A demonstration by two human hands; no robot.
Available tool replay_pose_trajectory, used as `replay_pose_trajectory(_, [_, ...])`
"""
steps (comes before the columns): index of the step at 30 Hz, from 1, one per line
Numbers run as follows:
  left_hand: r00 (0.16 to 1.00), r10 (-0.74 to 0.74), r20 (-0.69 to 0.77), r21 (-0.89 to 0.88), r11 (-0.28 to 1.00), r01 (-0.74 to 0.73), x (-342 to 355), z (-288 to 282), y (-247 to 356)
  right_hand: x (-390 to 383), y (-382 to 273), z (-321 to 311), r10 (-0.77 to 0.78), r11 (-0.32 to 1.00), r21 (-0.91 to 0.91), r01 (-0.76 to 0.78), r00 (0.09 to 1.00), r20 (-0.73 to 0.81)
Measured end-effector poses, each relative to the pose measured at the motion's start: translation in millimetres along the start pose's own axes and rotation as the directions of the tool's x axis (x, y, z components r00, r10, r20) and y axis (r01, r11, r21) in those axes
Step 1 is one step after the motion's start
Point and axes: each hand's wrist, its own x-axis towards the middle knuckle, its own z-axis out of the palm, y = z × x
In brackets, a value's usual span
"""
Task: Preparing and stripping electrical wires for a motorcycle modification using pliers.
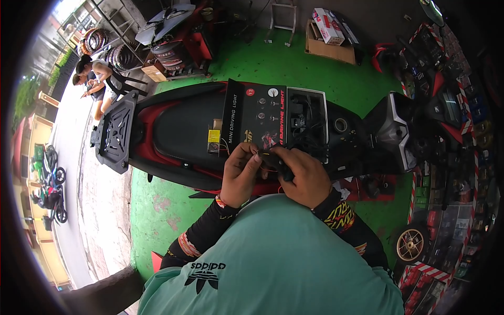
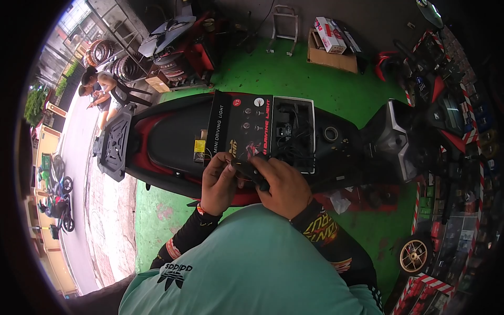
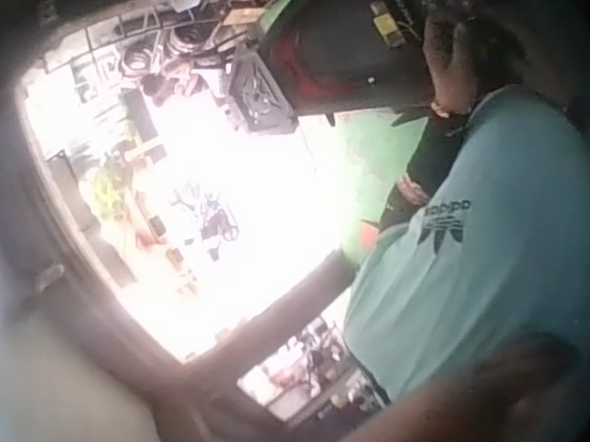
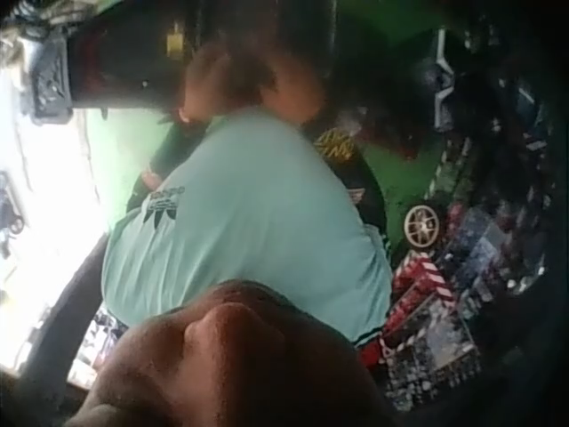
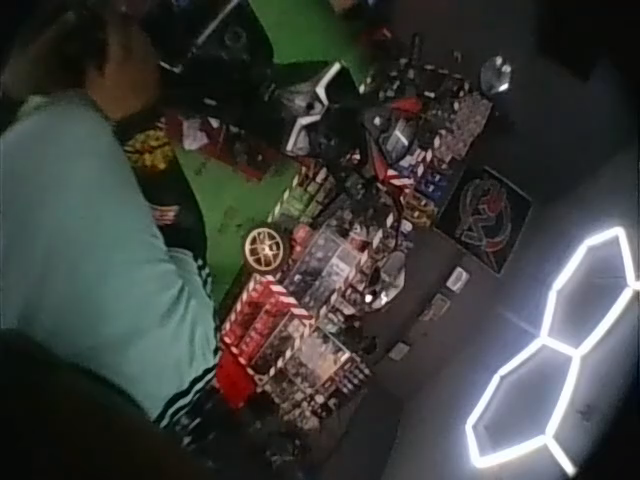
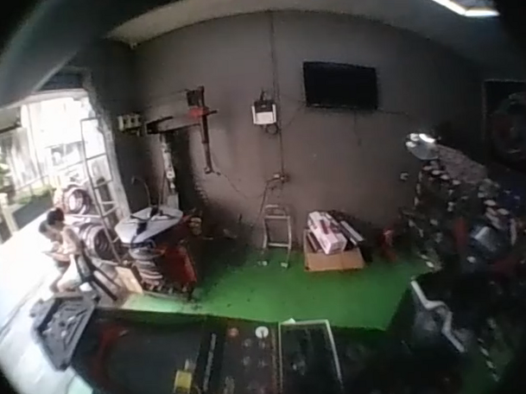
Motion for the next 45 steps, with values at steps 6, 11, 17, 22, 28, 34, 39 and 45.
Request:
replay_pose_trajectory(6, [1.0,-0.019,0.007,0.014,1.0,0.019,1,-2,2,1,-3,-1,0.01,1.0,-0.015,-0.01,1.0,-0.019])
replay_pose_trajectory(11, [0.999,-0.027,-0.042,0.08,0.996,0.031,3,3,7,3,-3,-3,0.021,0.999,0.047,-0.021,1.0,-0.011])
replay_pose_trajectory(17, [0.999,-0.005,-0.033,0.352,0.936,0.016,7,4,14,0,5,0,0.062,0.967,0.245,-0.065,0.998,0.02])
replay_pose_trajectory(22, [0.997,-0.041,0.06,0.45,0.893,0.009,16,3,20,1,2,-5,0.153,0.874,0.436,-0.214,0.973,0.171])
replay_pose_trajectory(28, [0.999,-0.029,0.02,0.571,0.821,0.012,20,11,20,-2,11,3,0.176,0.671,0.67,-0.316,0.947,0.269])
replay_pose_trajectory(34, [0.999,0.005,-0.051,0.555,0.832,0.024,19,22,17,-1,4,-4,0.248,0.634,0.652,-0.415,0.908,0.337])
replay_pose_trajectory(39, [0.992,0.041,-0.115,0.445,0.896,0.015,4,-7,13,-4,39,-37,0.574,0.257,0.946,-0.195,0.819,0.013])
replay_pose_trajectory(45, [0.996,0.073,-0.044,0.42,0.906,-0.047,6,-10,18,-13,44,-77,0.42,0.776,0.505,-0.378,0.907,0.033])
